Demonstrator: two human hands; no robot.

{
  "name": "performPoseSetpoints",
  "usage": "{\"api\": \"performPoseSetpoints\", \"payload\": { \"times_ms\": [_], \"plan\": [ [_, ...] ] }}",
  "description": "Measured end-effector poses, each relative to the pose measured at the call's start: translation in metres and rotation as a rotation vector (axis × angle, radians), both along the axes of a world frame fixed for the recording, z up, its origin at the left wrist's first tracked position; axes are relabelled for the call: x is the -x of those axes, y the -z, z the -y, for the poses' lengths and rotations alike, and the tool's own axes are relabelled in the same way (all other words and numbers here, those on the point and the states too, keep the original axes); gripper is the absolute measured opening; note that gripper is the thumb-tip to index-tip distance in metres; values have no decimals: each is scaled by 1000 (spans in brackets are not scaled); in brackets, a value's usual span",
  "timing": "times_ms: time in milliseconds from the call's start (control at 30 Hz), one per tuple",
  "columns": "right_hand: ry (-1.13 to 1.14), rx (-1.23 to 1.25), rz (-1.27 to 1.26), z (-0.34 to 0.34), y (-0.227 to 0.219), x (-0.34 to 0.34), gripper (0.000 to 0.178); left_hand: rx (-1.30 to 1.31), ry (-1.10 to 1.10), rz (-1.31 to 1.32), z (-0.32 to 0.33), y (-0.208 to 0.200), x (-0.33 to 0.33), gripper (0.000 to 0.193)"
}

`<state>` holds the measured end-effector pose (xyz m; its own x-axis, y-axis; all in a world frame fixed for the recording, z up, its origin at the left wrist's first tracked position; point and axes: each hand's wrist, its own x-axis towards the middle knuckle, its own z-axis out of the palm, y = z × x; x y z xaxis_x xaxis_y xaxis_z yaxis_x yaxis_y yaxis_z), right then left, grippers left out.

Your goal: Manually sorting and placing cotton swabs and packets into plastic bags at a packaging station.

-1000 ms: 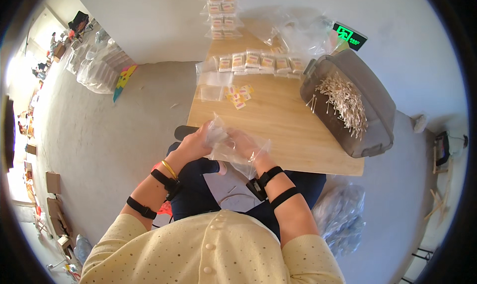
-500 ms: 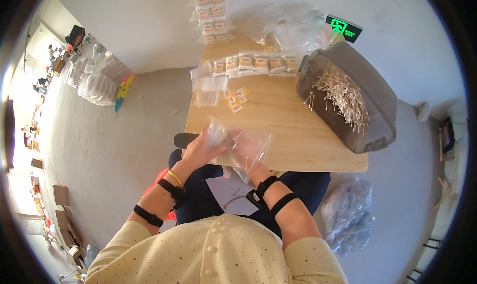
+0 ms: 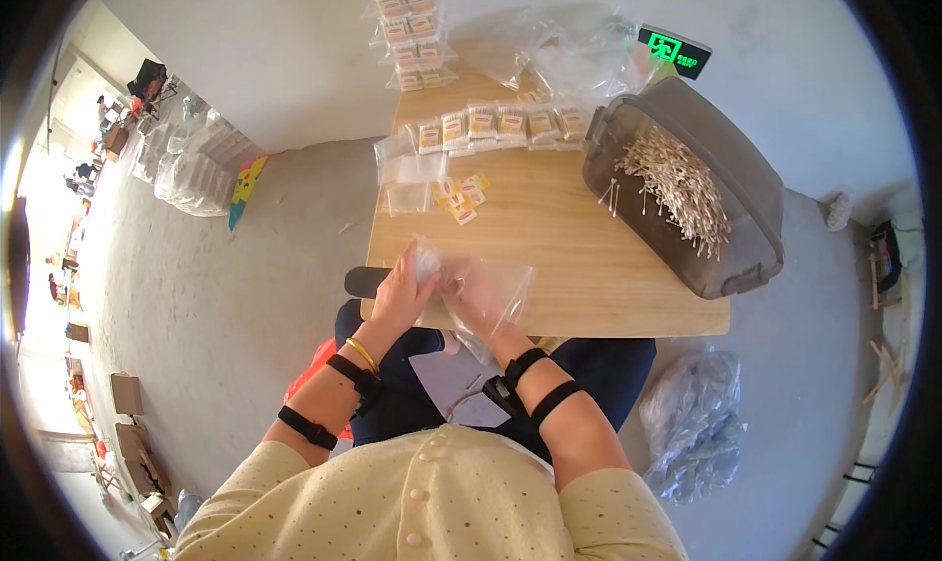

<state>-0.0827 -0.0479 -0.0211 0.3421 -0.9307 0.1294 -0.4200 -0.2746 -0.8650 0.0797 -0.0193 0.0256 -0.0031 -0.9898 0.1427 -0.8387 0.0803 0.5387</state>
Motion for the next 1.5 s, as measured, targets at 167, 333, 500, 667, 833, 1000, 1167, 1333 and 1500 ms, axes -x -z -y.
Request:
{"api": "performPoseSetpoints", "payload": {
  "times_ms": [167, 333, 500, 667, 833, 1000, 1167, 1333, 1500],
  "plan": [
    [-5, 145, -154, -3, 7, -6, 48, -48, 115, 149, -2, -16, 6, 61],
    [-28, 28, -55, 0, 10, -7, 52, -35, 173, 220, -6, -13, 3, 51],
    [-285, -108, -139, 10, 8, 44, 39, -73, 156, 206, -6, -13, 6, 51],
    [-167, -642, -470, 81, -81, 149, 15, -105, 125, 311, -8, -17, 10, 56],
    [-19, 68, -224, 178, -123, 39, 20, -69, 134, 281, -5, -3, 10, 57],
    [-118, 291, -603, 283, -81, -58, 32, -51, 136, 265, -2, -6, 14, 59],
    [-272, 321, -972, 332, -49, -107, 57, -89, 138, 263, -3, -4, 7, 68],
    [-328, 174, -1199, 352, -44, -126, 79, -97, 146, 236, -3, -7, 2, 61],
    [-362, 181, -1218, 354, -51, -131, 75, -114, 136, 232, -1, -10, 0, 61]
  ]
}}
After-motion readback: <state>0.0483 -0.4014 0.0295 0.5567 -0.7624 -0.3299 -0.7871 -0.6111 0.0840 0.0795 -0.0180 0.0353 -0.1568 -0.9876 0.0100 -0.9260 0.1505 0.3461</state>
